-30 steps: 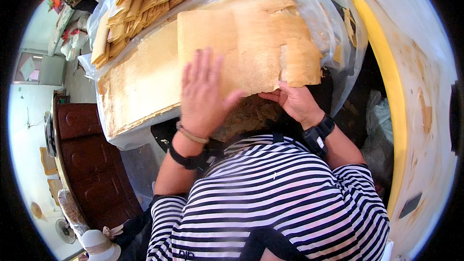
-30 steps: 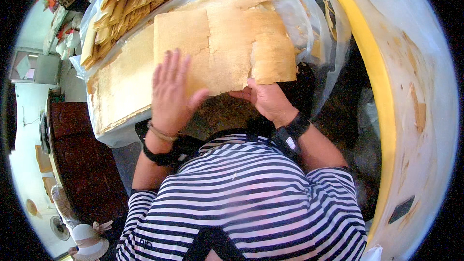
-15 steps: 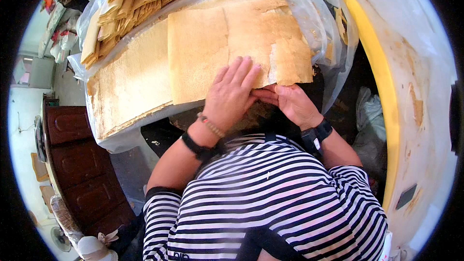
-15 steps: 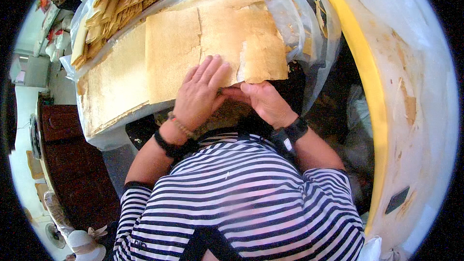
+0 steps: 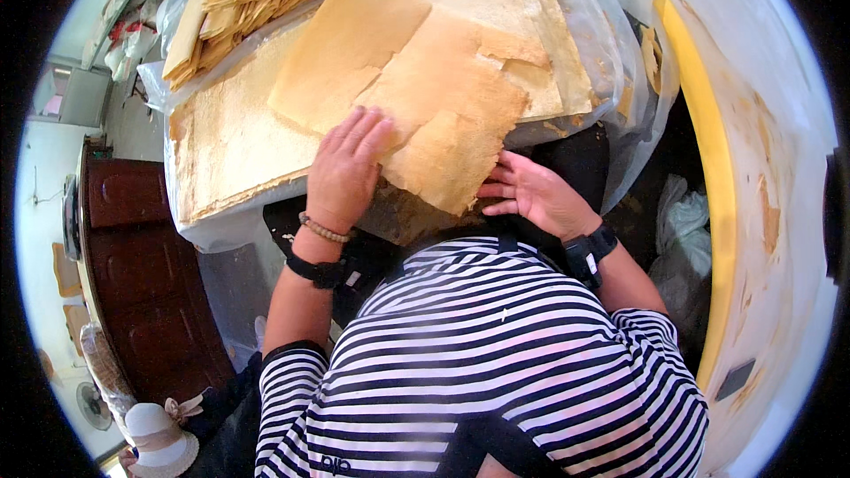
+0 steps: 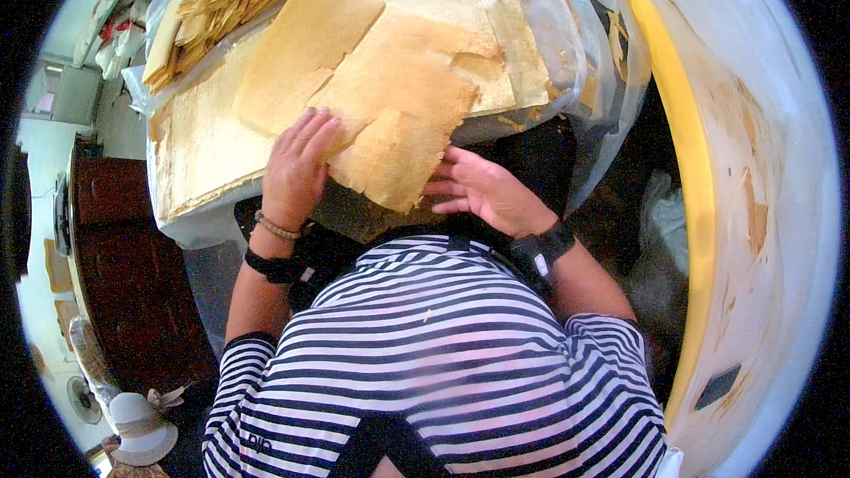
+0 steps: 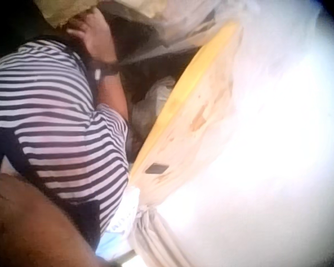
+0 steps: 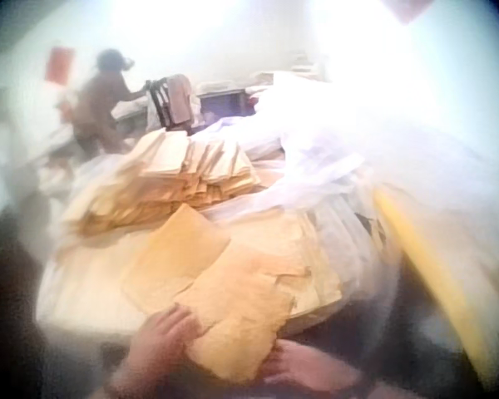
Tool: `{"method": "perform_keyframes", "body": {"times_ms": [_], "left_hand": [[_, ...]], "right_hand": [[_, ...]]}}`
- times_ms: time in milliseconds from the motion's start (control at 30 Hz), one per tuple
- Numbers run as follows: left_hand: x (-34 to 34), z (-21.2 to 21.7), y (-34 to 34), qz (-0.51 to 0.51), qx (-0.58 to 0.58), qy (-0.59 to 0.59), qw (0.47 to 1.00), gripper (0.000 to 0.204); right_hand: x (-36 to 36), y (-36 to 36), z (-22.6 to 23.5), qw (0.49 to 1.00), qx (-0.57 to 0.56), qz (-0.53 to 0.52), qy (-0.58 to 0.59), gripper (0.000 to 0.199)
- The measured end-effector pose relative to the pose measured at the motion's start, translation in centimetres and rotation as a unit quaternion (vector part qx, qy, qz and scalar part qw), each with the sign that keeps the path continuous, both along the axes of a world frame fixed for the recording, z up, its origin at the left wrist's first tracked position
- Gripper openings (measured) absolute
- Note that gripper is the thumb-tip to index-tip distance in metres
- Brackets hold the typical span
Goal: Sorting and folding thin yellow sheets, possibly veneer or food wrappers, on a table.
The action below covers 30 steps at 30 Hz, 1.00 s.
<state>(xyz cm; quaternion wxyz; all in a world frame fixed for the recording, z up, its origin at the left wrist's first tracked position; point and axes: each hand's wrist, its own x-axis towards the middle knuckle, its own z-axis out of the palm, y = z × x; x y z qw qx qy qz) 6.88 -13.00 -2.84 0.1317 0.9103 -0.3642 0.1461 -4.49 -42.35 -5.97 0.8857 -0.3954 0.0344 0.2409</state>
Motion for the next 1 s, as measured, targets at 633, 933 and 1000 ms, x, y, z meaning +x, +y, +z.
{"method": "perform_keyframes", "body": {"times_ms": [633,933,1000], "left_hand": [[0.9,-1.9,-0.3,0.107,-0.478,0.338,0.804,0.027],[2.6,1.0,-0.1,0.176,-0.651,0.48,0.561,0.026],[2.7,1.3,-0.2,0.181,-0.643,0.487,0.563,0.025]], "right_hand": [[3.5,-1.0,7.3,0.904,-0.381,-0.058,-0.184,0.021],[16.4,-4.3,6.6,0.775,-0.521,-0.217,-0.283,0.058],[19.8,-3.4,6.6,0.704,-0.558,-0.201,-0.391,0.061]]}}
